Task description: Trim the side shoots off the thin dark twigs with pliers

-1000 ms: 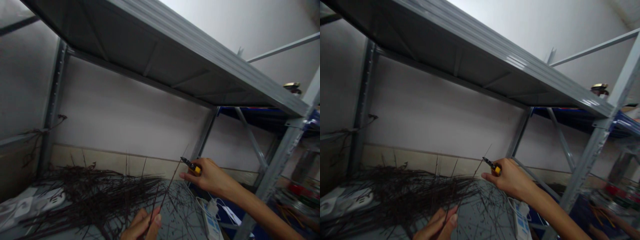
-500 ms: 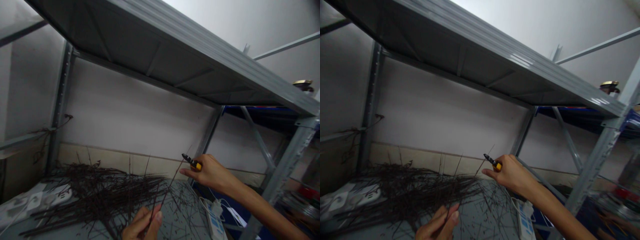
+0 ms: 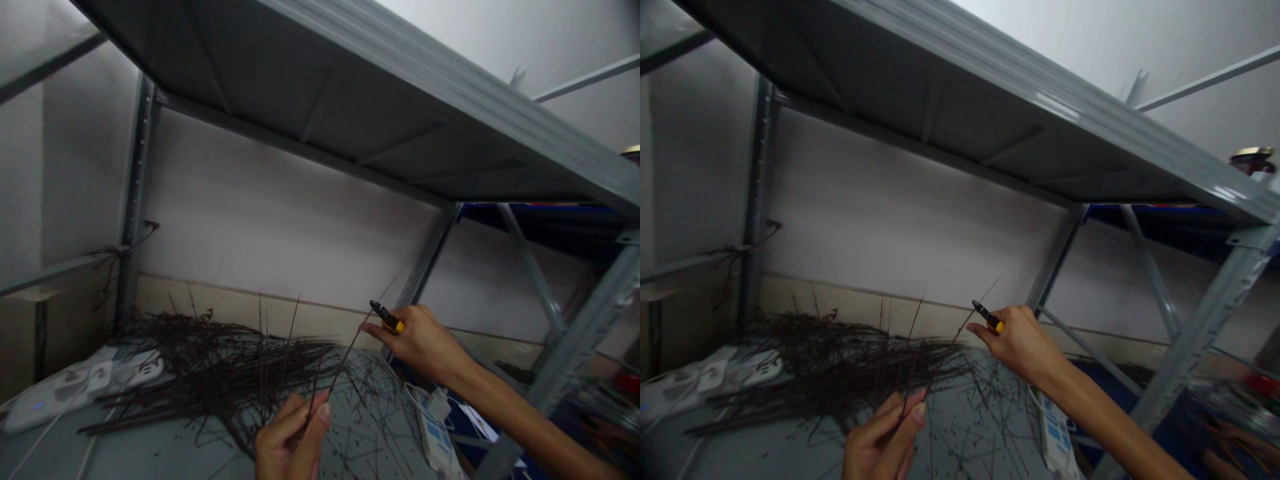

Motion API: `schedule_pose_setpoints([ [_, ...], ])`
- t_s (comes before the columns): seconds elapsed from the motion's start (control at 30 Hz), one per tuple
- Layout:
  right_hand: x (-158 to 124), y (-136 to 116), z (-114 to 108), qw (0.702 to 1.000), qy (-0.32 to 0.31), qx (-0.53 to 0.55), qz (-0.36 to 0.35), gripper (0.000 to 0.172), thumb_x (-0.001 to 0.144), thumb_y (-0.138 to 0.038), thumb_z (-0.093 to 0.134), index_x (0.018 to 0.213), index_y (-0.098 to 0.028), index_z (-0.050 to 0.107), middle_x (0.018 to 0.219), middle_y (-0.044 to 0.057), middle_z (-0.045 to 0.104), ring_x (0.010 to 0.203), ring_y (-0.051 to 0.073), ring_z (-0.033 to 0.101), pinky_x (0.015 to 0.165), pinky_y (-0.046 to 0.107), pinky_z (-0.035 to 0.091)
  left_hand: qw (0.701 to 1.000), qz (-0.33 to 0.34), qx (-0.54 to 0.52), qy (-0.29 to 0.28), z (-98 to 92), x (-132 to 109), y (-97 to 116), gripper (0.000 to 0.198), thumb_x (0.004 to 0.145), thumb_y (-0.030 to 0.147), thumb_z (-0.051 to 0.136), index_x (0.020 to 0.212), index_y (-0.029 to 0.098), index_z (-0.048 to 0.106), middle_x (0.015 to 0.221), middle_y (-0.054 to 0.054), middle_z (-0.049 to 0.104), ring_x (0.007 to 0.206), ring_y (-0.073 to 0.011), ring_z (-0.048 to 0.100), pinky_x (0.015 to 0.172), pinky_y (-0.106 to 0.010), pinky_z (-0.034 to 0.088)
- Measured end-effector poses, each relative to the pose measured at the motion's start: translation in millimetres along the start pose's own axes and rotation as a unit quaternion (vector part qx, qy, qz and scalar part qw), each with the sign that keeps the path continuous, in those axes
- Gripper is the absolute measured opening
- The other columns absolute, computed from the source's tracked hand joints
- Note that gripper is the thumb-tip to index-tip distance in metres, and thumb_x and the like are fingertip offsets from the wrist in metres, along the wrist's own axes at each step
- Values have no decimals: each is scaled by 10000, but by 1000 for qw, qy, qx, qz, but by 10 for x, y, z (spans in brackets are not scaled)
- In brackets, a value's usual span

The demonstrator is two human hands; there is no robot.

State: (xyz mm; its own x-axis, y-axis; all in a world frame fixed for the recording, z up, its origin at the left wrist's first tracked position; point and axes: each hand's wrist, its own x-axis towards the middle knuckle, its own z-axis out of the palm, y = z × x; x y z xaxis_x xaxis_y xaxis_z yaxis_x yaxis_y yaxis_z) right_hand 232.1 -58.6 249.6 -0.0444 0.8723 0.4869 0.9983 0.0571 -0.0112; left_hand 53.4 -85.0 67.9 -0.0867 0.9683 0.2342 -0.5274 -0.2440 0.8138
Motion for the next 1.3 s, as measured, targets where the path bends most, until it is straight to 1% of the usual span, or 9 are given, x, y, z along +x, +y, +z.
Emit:
schedule_pose_setpoints([
  [0.2, -142, 34, 340, 995, 27, 93, 29, 602, 835, -687, 557, 476, -252, 347, 467, -30, 371, 474, 126, 320, 510, 320, 282, 999, -37, -14, -7, -96, -22, 47, 475, 721, 560, 797, 971, 159, 834, 670, 39, 465, 381, -13, 328, 358, -187, 215],
  [0.37, -285, 113, 773, 975, -6, 209, 81, 603, 807, -696, 590, 510, -258, 303, 458, -55, 326, 445, 116, 328, 449, 280, 261, 998, -56, -36, -7, -96, 13, 35, 486, 720, 541, 811, 988, 135, 822, 652, 30, 516, 358, 1, 319, 355, -176, 195],
  [0.57, -347, -90, 1440, 916, -48, 376, 130, 500, 818, -669, 580, 588, -229, 518, 421, -40, 475, 405, 144, 466, 436, 268, 364, 979, -162, -123, -7, 54, -5, 149, 605, 620, 540, 883, 1056, 131, 788, 598, -13, 631, 337, 5, 293, 348, -153, 192],
  [0.7, -248, -257, 1734, 855, -46, 492, 154, 480, 764, -682, 635, 832, -207, 640, 466, -48, 535, 381, 157, 475, 402, 279, 401, 969, -189, -158, -34, 123, -17, 182, 609, 585, 539, 905, 1034, 149, 777, 666, -18, 658, 328, 21, 281, 327, -138, 181],
  [0.87, -221, -350, 1718, 848, -19, 518, 114, 546, 836, -701, 554, 778, -173, 678, 461, -28, 533, 426, 174, 530, 465, 292, 449, 977, -141, -159, -1, 54, 179, 96, 547, 668, 633, 817, 900, 147, 722, 611, 81, 442, 384, 14, 212, 343, -115, 148],
  [1.0, -370, -416, 1595, 857, -10, 507, 91, 533, 849, -681, 571, 816, -164, 694, 461, -24, 549, 434, 174, 546, 480, 284, 441, 991, -87, -94, 29, 38, 429, -60, 539, 727, 674, 743, 702, 186, 517, 567, 114, 324, 395, -18, 207, 336, -119, 153],
  [1.07, -458, -454, 1554, 861, -19, 499, 94, 509, 843, -673, 584, 781, -176, 675, 464, -25, 551, 427, 165, 530, 468, 277, 429, 997, -28, -69, 18, 85, 518, -152, 540, 709, 622, 789, 663, 201, 454, 572, 98, 397, 415, -35, 333, 368, -132, 292],
  [1.17, -562, -490, 1531, 867, -29, 490, 90, 488, 856, -636, 577, 641, -199, 603, 460, -25, 529, 425, 150, 502, 457, 263, 408, 998, 49, -39, 6, 165, 581, -285, 463, 674, 524, 852, 676, 182, 541, 681, 23, 598, 636, -121, 610, 616, -197, 510],
  [1.3, -641, -474, 1530, 872, -48, 482, 78, 410, 877, -531, 584, 636, -200, 595, 483, -33, 521, 435, 135, 487, 452, 246, 379, 999, 39, 14, -16, 146, 590, -410, 407, 685, 528, 834, 754, 153, 692, 830, -66, 740, 832, -231, 710, 797, -303, 558],
])
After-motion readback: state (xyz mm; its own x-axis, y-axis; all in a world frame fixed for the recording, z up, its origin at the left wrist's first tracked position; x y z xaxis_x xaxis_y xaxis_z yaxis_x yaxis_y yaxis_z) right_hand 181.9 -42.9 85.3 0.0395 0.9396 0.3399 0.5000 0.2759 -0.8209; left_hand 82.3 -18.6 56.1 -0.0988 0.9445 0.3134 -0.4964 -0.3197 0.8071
